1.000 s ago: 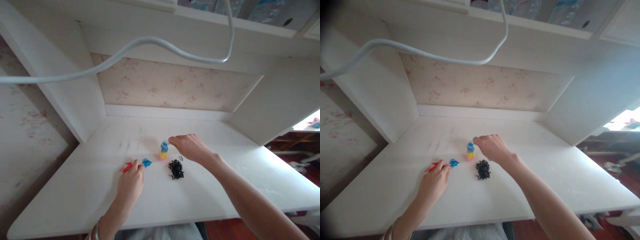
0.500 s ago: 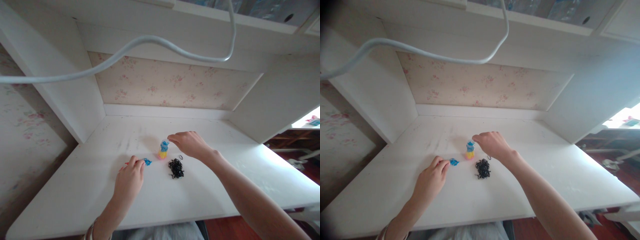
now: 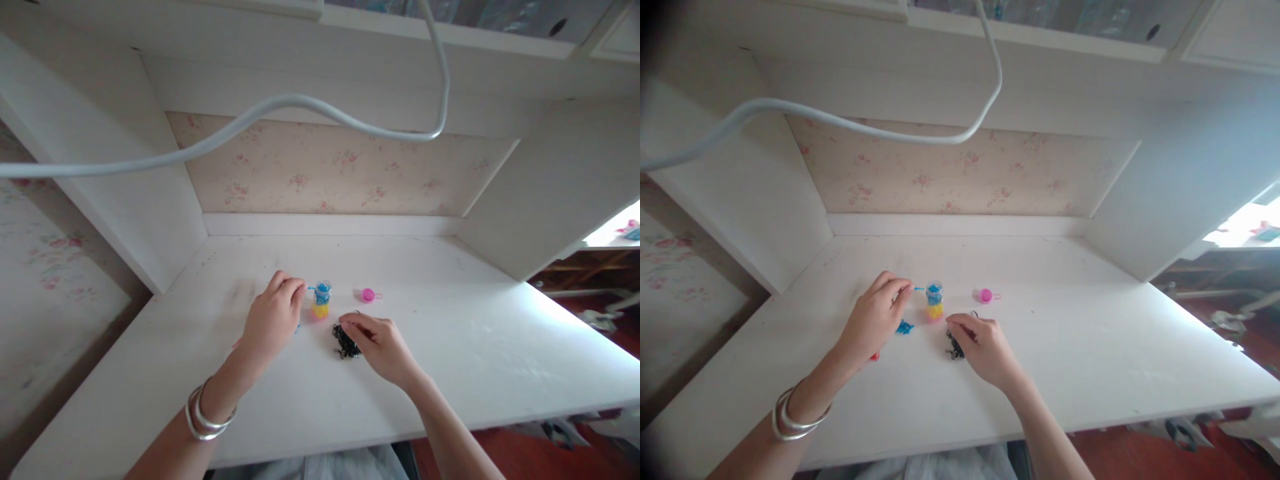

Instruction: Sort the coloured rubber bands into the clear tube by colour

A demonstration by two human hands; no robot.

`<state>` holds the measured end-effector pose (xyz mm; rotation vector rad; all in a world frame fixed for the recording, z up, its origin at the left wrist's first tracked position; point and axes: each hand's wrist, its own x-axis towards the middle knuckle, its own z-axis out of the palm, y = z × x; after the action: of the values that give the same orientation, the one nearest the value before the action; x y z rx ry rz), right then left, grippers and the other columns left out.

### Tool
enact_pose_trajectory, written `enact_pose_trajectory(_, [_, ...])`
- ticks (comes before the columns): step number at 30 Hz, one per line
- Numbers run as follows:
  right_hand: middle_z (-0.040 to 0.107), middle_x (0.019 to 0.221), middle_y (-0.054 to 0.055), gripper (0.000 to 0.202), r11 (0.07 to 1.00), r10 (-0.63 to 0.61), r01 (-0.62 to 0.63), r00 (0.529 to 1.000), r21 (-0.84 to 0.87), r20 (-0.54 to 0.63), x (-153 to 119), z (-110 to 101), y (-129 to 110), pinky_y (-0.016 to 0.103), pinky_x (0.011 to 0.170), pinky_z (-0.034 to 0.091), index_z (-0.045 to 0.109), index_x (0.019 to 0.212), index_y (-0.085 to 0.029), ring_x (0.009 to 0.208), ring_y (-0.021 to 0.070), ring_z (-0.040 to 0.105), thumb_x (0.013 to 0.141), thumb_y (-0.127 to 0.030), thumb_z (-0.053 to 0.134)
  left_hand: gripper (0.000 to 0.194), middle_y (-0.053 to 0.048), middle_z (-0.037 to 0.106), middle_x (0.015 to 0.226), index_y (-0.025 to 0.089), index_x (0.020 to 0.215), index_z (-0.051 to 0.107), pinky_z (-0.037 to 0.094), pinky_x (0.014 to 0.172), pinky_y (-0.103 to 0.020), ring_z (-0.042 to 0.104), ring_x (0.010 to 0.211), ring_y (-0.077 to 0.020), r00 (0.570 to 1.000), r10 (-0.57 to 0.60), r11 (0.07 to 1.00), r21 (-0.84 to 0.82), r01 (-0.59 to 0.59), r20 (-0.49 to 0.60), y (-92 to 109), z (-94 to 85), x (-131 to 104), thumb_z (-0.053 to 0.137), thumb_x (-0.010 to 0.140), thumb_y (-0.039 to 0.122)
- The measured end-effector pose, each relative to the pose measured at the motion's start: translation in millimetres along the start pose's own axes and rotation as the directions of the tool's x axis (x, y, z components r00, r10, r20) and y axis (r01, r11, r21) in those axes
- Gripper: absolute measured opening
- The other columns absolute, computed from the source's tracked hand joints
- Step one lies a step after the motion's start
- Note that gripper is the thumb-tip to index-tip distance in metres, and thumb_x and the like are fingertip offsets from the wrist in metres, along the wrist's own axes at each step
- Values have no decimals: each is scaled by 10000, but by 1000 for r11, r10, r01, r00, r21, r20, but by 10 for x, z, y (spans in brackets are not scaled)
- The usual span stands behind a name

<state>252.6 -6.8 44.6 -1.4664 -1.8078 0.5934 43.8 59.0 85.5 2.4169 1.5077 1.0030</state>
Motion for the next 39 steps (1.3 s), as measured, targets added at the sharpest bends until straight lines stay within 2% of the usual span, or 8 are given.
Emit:
enact_pose_trajectory(5, [672, 753, 9, 307, 991, 67, -73, 996, 112, 58, -201, 165, 157, 213, 581, 409, 703, 941, -199, 642, 134, 568, 936, -381, 456, 236, -19, 590, 965, 220, 960, 624, 466, 786, -238, 619, 827, -125, 999, 41, 999, 10, -41, 8, 54, 111, 134, 408, 952, 314])
enact_pose_trajectory(13, [679, 754, 10, 302, 986, 102, -110, 992, 124, 70, -277, 176, 249, 212, 575, 394, 707, 953, -205, 623, 131, 553, 931, -377, 460, 235, -14, 597, 959, 241, 951, 659, 460, 730, -231, 621, 787, -119, 995, 77, 993, 87, -82, 68, 76, 242, 215, 432, 939, 303])
enact_pose_trajectory(17, [671, 740, 4, 293, 986, 102, -110, 993, 126, 67, -288, 167, 260, 205, 578, 388, 705, 925, -201, 623, 123, 549, 931, -367, 463, 238, -9, 603, 930, 239, 958, 670, 460, 756, -227, 617, 786, -114, 993, 100, 994, 47, -102, 55, 53, 228, 213, 440, 937, 298])
enact_pose_trajectory(22, [679, 765, 9, 290, 986, 97, -105, 993, 126, 70, -289, 160, 243, 204, 593, 392, 703, 937, -203, 648, 129, 567, 932, -359, 459, 236, -11, 607, 927, 222, 961, 666, 459, 756, -223, 604, 779, -112, 998, 63, 998, -6, -63, -8, -27, 105, 163, 443, 934, 297])
enact_pose_trajectory(26, [666, 725, 0, 290, 994, 88, -94, 992, 61, 92, -296, 211, 217, 204, 567, 375, 700, 938, -212, 607, 126, 552, 937, -359, 451, 247, -11, 610, 904, 224, 941, 661, 460, 738, -228, 605, 771, -119, 1000, 11, 1000, 16, -11, 6, -136, -15, 3, 430, 935, 312])
enact_pose_trajectory(30, [681, 741, 7, 298, 992, 76, -62, 989, -111, 125, -255, 339, 114, 211, 569, 363, 692, 923, -228, 620, 130, 590, 954, -319, 410, 264, -10, 618, 922, 231, 928, 655, 463, 676, -225, 613, 730, -113, 996, -56, 997, 52, 52, 73, -249, -70, -247, 411, 937, 331])
enact_pose_trajectory(34, [720, 873, 26, 276, 949, 98, -44, 982, -311, 159, -124, 539, -63, 230, 638, 390, 682, 1015, -269, 762, 170, 662, 949, -321, 419, 287, -22, 637, 907, 218, 925, 650, 464, 624, -220, 615, 677, -109, 989, -89, 995, 58, 83, 117, -330, -49, -512, 391, 942, 339])
enact_pose_trajectory(39, [723, 866, 59, 303, 858, 180, -60, 965, -509, 188, 117, 780, -220, 269, 627, 414, 628, 1146, -287, 792, 234, 682, 940, -356, 417, 254, -40, 669, 908, 226, 933, 647, 502, 742, -262, 637, 801, -152, 989, -80, 997, 22, 77, 126, -436, 52, -826, 408, 936, 312])
